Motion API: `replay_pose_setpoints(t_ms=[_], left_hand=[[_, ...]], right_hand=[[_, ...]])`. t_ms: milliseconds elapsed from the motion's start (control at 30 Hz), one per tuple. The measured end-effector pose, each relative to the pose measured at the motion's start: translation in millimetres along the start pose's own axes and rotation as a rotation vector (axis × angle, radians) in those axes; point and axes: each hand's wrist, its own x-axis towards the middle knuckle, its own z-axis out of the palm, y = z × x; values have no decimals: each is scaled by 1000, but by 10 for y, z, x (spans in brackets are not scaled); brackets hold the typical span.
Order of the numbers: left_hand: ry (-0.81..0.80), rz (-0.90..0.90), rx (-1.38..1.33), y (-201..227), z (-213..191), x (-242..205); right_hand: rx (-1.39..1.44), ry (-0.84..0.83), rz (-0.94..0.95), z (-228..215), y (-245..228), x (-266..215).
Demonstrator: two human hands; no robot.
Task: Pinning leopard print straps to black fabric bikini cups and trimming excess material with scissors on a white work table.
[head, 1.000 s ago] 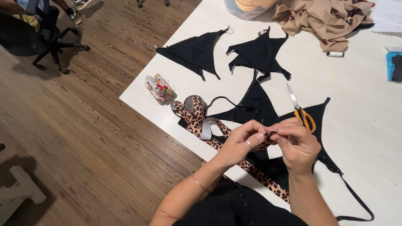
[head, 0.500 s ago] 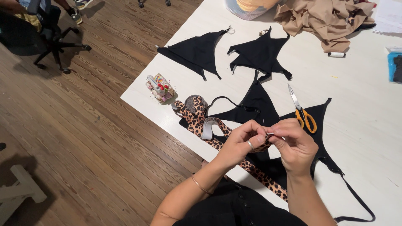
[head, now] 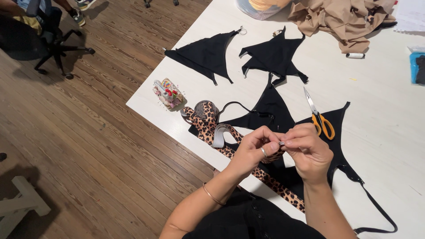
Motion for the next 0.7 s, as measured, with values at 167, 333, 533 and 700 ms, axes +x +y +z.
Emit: replay_pose_setpoints(t_ms=[167, 333, 533, 700], left_hand=[[-76, -16, 52, -361, -225, -9], [-263, -229, 605, 344, 50, 58], [-497, -8, 1126, 149, -269, 403], [-691, -348, 991, 304, -340, 475]], right_hand=[[-20, -9, 37, 3, -65, 37], [-136, -40, 45, -1, -109, 28], [-75, 187, 227, -125, 117, -223], [72, 288, 293, -246, 220, -321]])
